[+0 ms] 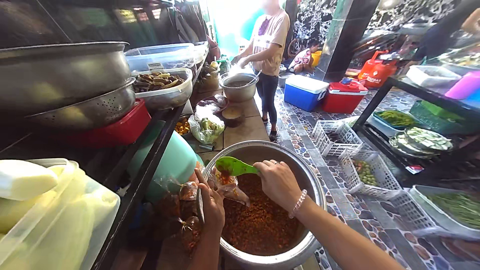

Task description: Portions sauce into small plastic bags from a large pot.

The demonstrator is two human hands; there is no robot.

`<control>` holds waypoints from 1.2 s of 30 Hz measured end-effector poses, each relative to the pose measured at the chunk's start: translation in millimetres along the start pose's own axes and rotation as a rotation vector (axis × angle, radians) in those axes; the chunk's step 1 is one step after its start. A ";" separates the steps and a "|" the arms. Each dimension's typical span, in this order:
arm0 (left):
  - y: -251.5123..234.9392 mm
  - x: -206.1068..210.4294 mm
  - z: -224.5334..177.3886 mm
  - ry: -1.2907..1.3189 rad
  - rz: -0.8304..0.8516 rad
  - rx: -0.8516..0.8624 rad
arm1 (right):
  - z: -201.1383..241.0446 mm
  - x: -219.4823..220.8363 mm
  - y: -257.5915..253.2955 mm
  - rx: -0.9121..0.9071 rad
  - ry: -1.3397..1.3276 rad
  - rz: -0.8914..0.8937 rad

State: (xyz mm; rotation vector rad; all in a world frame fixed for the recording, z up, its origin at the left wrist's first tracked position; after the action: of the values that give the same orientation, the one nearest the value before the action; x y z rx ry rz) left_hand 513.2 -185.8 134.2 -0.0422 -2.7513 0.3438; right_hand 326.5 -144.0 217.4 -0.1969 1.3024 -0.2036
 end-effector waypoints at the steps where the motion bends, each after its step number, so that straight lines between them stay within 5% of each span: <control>1: 1.5 2.1 -2.2 0.010 0.003 -0.009 | -0.9 4.2 3.7 -0.025 0.015 -0.061; 4: 2.1 8.9 -3.9 0.023 -0.038 -0.029 | -5.5 10.8 11.2 -0.100 0.029 -0.284; 8: 3.1 9.2 2.0 0.033 -0.011 -0.032 | -15.8 29.2 15.3 -0.032 -0.061 -0.176; 13: -4.1 1.4 5.4 0.050 -0.048 -0.095 | -48.9 12.3 21.6 0.331 0.021 0.568; 17: -5.0 -7.7 14.5 -0.095 -0.018 -0.156 | -58.2 69.2 64.7 0.469 0.086 0.950; 21: -1.6 2.3 16.4 -0.181 0.169 -0.221 | -70.1 107.3 64.8 0.455 -0.008 0.760; 23: 0.8 12.2 12.6 -0.159 0.309 -0.246 | -72.2 93.7 47.4 0.350 -0.189 0.603; 26: -0.8 28.5 4.7 -0.137 0.528 -0.242 | -64.2 54.1 24.8 0.114 -0.819 0.433; 29: 5.4 53.0 -26.2 -0.182 0.700 -0.175 | -57.8 18.2 29.8 0.013 -0.952 0.381; 32: 14.3 67.7 -69.4 -0.727 0.753 -0.012 | -54.2 -10.4 58.1 0.101 -1.127 0.340; 34: 18.9 74.4 -87.7 -1.111 0.744 -0.021 | -47.5 -24.3 78.3 0.089 -1.253 0.300; 36: 26.4 74.6 -93.0 -1.213 0.750 -0.090 | -37.4 -34.5 94.8 0.068 -1.406 0.272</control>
State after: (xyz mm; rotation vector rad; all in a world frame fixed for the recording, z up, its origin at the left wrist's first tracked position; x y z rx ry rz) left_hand 476.8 -133.1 238.2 -1.3031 -3.8128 0.5596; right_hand 285.3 -44.6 215.7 -0.0595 -0.0856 0.1340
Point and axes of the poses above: each hand's wrist, its own y-axis away from the middle knuckle, its own x-axis out of the palm, z = x × y, the point moved 1 cm from there along -y, towards the middle knuckle, and after that the axes turned 3 degrees about x, right-handed, at the moved point
